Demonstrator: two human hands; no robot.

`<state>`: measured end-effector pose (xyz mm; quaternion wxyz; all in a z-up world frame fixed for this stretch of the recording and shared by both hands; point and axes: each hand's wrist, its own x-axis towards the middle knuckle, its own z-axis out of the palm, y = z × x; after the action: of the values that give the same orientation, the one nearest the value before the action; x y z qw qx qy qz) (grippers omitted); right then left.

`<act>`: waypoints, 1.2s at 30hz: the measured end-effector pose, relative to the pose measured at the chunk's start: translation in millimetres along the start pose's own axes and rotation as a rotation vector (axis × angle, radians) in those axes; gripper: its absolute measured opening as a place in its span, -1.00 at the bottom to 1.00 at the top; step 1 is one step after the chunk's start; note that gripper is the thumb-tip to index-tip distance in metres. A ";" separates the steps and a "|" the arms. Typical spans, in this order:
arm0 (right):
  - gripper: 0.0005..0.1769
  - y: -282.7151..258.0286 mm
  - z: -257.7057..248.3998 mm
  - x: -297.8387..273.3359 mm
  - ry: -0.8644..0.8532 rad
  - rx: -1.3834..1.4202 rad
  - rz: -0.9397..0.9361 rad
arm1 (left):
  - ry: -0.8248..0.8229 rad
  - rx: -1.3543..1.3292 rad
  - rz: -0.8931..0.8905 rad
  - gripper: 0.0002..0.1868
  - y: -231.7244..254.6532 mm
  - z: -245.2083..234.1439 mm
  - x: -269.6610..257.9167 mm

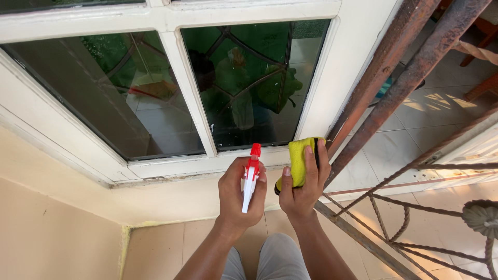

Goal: The person cleans a multi-pane window using a spray bottle and a yellow cloth. They spray the glass and wipe each pane repeatedly, moving across the window frame and focusing on different sections.

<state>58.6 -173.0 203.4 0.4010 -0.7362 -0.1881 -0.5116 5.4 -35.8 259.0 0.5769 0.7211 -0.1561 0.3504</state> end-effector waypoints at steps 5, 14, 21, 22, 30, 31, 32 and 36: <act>-0.37 -0.2 7.7 16.5 0.014 0.077 0.005 | -0.015 -0.019 0.013 -0.88 5.1 4.6 32.1; -0.38 11.3 8.1 42.6 0.017 0.030 -0.029 | 0.012 0.042 -0.020 -0.94 -8.8 23.7 68.3; -0.39 15.7 13.2 62.2 0.030 0.040 -0.102 | 0.009 0.040 0.066 -0.93 -11.3 25.7 79.3; -0.38 15.1 13.9 65.6 0.029 0.023 -0.115 | 0.017 0.018 0.077 -0.92 -9.5 25.1 80.9; -0.36 7.6 30.7 100.4 0.062 -0.011 -0.212 | 0.058 0.034 0.056 -0.71 4.4 8.1 79.0; -0.35 7.2 36.3 106.3 0.076 -0.028 -0.228 | 0.075 0.035 0.061 -0.71 4.1 5.3 79.0; -0.34 6.7 41.7 110.8 0.088 -0.046 -0.241 | 0.091 0.036 0.062 -0.71 3.5 2.5 77.5; -0.31 7.2 64.2 130.0 0.129 -0.148 -0.272 | 0.108 0.008 0.071 -0.71 1.0 -8.9 72.5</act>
<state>155.0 -144.4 308.1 0.2839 -0.6973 -0.2215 -0.6198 53.1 -14.8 310.2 0.5690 0.6975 -0.1488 0.4094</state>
